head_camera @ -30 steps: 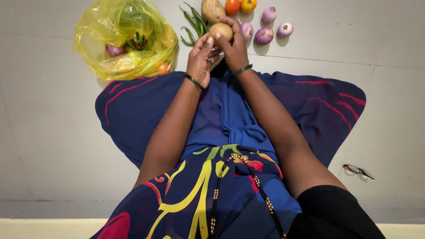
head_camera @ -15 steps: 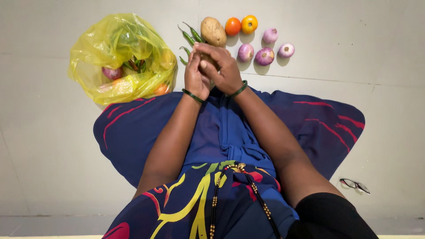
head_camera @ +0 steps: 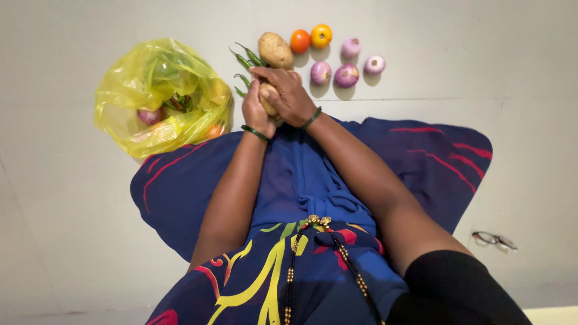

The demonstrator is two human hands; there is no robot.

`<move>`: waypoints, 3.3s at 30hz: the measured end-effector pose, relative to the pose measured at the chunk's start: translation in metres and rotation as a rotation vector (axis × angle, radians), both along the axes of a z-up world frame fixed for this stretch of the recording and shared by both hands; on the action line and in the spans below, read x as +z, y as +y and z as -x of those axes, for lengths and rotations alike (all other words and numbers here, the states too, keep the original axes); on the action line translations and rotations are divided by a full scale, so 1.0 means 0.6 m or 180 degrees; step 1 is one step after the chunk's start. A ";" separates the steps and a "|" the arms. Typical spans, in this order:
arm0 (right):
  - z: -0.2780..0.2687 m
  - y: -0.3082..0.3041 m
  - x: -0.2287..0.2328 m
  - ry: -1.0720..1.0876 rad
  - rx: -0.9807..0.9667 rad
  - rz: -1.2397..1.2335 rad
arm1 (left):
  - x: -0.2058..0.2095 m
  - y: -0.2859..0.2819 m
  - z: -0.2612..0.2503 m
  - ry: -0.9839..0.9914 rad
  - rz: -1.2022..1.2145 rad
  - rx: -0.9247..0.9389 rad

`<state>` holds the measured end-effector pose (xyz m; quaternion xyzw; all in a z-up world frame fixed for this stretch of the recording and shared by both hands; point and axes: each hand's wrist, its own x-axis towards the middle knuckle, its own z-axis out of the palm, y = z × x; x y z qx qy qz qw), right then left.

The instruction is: The person sits on the floor and sorts vegetables from a yellow plastic bag onto the tiled floor. They handle green chilies, potatoes, tomatoes, and onions one by one, placing them in a neat arrangement.

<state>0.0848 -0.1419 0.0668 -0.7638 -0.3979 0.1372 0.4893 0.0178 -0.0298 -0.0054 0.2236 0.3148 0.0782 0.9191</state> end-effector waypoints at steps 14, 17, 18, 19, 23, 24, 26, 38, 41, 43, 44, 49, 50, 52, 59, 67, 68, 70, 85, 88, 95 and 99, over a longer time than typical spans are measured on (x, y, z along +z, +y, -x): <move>0.071 -0.023 0.010 -0.1299 0.0268 0.0314 | -0.057 0.023 0.026 -0.0635 -0.0503 -0.0521; 0.071 -0.028 -0.009 -0.1205 0.0095 0.0265 | -0.025 0.011 0.033 -0.0466 0.0041 -0.0623; 0.069 -0.030 -0.020 -0.1129 0.0012 0.0211 | -0.015 0.008 0.037 -0.0445 -0.0135 -0.0636; 0.067 -0.032 -0.030 -0.0973 -0.0097 0.0279 | -0.006 0.006 0.041 -0.0425 -0.0308 -0.0654; 0.062 -0.044 -0.072 -0.0518 -0.0248 0.0541 | 0.008 -0.003 0.051 -0.0361 -0.0257 -0.0531; 0.063 -0.048 -0.079 -0.0454 -0.0215 0.0604 | 0.003 -0.003 0.050 -0.0358 -0.0223 -0.0481; 0.065 -0.054 -0.087 -0.0580 -0.0092 0.0583 | -0.014 0.002 0.051 -0.0330 -0.0267 -0.0323; 0.059 -0.059 -0.125 -0.0782 -0.0035 0.0162 | -0.090 0.010 0.061 -0.0313 -0.2157 -0.0587; 0.053 -0.060 -0.136 -0.0436 -0.0246 0.0150 | -0.067 -0.004 0.068 -0.0164 -0.4184 -0.0700; 0.047 -0.060 -0.144 -0.0330 -0.0437 0.0039 | -0.037 -0.030 0.080 0.0322 -0.4662 -0.0917; 0.042 -0.059 -0.149 -0.0342 -0.0535 -0.0091 | -0.021 -0.039 0.082 0.0155 -0.4954 -0.0864; 0.021 -0.064 -0.179 -0.0268 -0.0924 -0.0231 | 0.026 -0.064 0.095 -0.0409 -0.5889 -0.1152; 0.019 -0.064 -0.183 -0.0372 -0.0974 -0.0271 | 0.032 -0.067 0.097 -0.0452 -0.5935 -0.1136; 0.016 -0.063 -0.184 -0.0511 -0.1061 -0.0324 | 0.039 -0.072 0.101 -0.0550 -0.6019 -0.1113; 0.029 -0.063 -0.150 -0.0312 -0.1043 -0.0271 | 0.004 -0.058 0.097 -0.0225 -0.5600 -0.1162; 0.051 -0.071 -0.104 -0.1027 -0.0654 -0.0034 | -0.066 -0.033 0.090 0.0236 -0.5174 -0.1192; 0.051 -0.072 -0.102 -0.1109 -0.0609 0.0006 | -0.070 -0.034 0.091 0.0282 -0.5130 -0.1214; 0.051 -0.072 -0.098 -0.1214 -0.0558 0.0044 | -0.074 -0.032 0.087 0.0349 -0.5056 -0.1249; 0.051 -0.086 -0.095 -0.1265 -0.0363 0.0073 | -0.078 -0.036 0.079 0.0347 -0.4694 -0.1532; 0.055 -0.092 -0.088 -0.0992 -0.0351 0.0271 | -0.078 -0.037 0.078 0.0356 -0.4624 -0.1567; 0.067 -0.095 -0.069 -0.1161 -0.0410 0.0401 | -0.084 -0.033 0.078 0.0344 -0.4702 -0.1483; 0.061 -0.098 -0.086 -0.1481 -0.0399 0.0170 | -0.068 -0.035 0.085 0.0254 -0.4620 -0.1498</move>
